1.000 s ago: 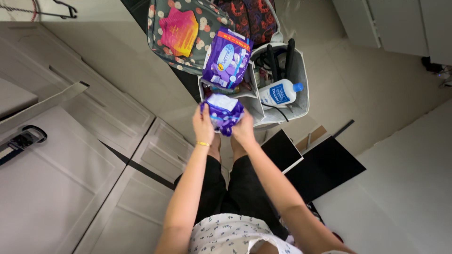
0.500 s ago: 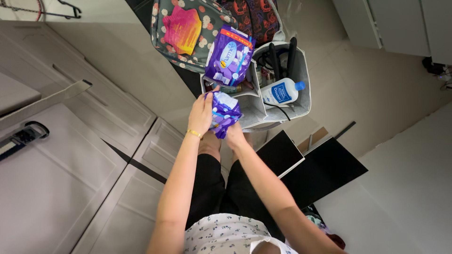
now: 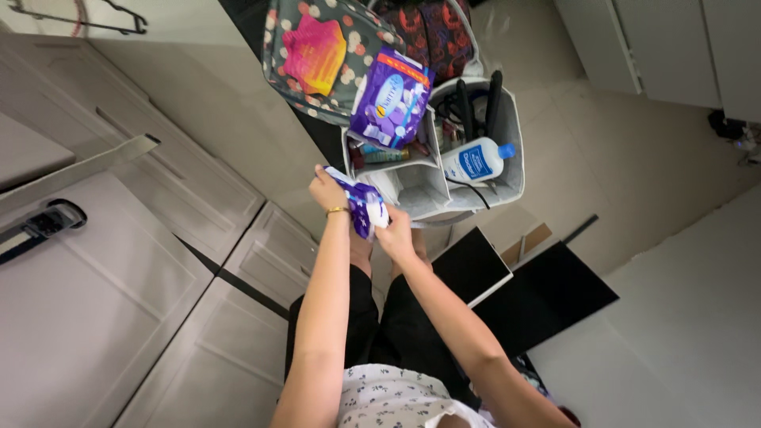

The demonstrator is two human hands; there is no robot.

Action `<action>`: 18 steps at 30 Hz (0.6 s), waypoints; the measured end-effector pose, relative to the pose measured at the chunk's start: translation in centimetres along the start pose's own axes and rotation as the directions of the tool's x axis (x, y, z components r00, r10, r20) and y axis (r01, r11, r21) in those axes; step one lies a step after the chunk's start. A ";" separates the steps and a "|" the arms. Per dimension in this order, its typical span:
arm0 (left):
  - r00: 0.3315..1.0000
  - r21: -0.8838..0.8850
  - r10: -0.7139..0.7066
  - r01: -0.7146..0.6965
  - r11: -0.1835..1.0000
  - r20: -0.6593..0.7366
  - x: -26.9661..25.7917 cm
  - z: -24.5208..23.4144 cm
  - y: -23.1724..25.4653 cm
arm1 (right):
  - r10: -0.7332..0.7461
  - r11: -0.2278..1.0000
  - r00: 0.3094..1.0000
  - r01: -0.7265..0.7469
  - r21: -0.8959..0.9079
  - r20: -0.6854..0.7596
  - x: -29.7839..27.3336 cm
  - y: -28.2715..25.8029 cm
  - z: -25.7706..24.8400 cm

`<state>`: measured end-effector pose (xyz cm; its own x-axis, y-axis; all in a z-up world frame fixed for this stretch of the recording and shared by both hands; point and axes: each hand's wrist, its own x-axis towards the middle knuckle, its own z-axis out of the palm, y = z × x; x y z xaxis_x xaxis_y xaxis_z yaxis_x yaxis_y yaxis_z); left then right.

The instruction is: The person packs various toiletries and personal items into a large grey tote bag and a smaller floral pouch. Items handled include wet wipes, a bottle of hand sanitizer, cotton pads, tubes of cream, and a small pink pouch. The person also places a box of tissues onto a nearby shelf.

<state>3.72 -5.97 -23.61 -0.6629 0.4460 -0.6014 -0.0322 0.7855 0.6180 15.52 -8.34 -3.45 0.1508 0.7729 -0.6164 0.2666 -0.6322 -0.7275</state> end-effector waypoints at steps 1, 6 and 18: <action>0.993 0.134 0.116 -0.111 0.985 -0.032 0.1 0.1 0.1 | 0.030 0.999 0.999 -0.030 -0.027 -0.017 0.0 -0.1 0.1; 0.999 -0.031 -0.023 0.025 0.999 0.036 0.1 -0.5 1.4 | -0.386 0.916 0.921 0.389 -0.100 0.047 -0.4 -3.9 -0.8; 0.575 -0.162 0.574 -0.610 0.776 0.583 -8.9 -10.5 18.4 | -0.479 0.832 0.878 0.461 -0.308 0.017 1.8 -8.7 -0.5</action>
<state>1.18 0.03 -1.62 0.0361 0.9575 -0.2862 0.2583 0.2677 0.9282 13.94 -1.46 1.92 -0.0121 0.9802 -0.1976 0.5847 -0.1534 -0.7966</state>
